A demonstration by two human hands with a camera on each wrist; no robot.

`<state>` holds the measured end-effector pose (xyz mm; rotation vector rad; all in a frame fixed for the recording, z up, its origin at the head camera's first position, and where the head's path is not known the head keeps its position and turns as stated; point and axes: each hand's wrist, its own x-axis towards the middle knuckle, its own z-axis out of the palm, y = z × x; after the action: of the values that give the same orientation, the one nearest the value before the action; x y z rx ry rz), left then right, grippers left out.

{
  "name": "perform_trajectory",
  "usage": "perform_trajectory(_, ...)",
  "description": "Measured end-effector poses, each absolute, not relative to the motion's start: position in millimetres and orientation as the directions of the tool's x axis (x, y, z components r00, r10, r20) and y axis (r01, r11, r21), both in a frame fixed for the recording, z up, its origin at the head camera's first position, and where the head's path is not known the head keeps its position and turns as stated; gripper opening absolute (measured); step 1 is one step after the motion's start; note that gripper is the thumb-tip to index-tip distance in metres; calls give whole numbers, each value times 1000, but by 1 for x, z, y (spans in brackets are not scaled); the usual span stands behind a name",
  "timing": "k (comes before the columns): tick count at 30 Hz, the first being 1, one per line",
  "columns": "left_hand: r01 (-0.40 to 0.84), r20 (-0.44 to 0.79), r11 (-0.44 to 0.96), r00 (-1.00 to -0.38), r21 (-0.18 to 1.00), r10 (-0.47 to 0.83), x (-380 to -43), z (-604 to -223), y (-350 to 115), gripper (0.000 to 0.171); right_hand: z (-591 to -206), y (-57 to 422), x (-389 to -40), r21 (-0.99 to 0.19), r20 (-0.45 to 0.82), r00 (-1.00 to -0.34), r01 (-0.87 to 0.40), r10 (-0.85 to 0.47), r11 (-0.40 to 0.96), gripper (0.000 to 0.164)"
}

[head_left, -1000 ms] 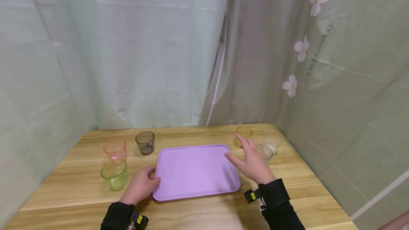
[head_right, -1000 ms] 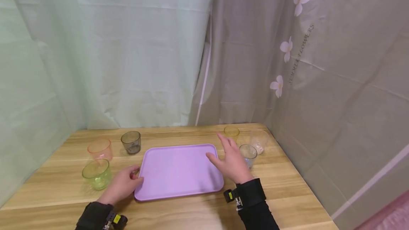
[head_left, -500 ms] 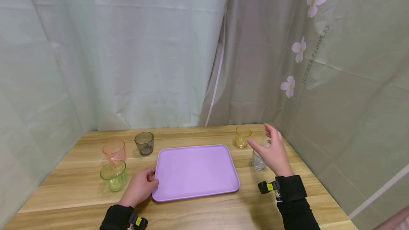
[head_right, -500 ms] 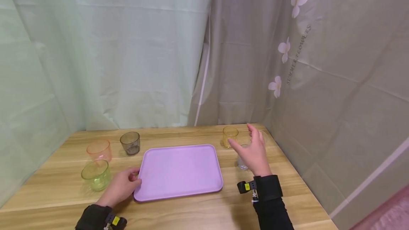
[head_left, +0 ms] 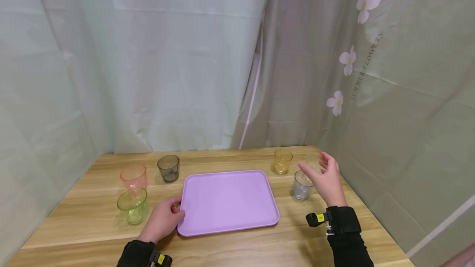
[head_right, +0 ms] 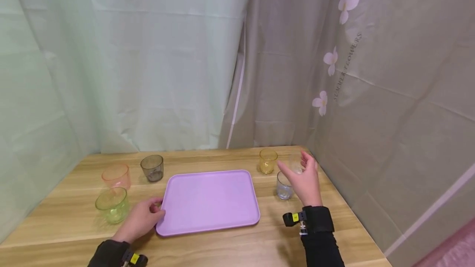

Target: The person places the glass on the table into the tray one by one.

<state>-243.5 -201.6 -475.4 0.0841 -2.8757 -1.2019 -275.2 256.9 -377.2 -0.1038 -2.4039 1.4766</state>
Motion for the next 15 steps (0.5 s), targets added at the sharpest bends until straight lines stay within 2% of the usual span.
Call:
perform_trajectory(6,-26,18,703,-998,711,-54,-244,-476,-202,50,-395,263,-279,-881,168,-956,-36,242,471,113)
perform_trajectory(15,-23,19,700,-998,714,-53,-244,-477,-202,50,-417,270,-284,-876,144,-958,-8,246,482,110)
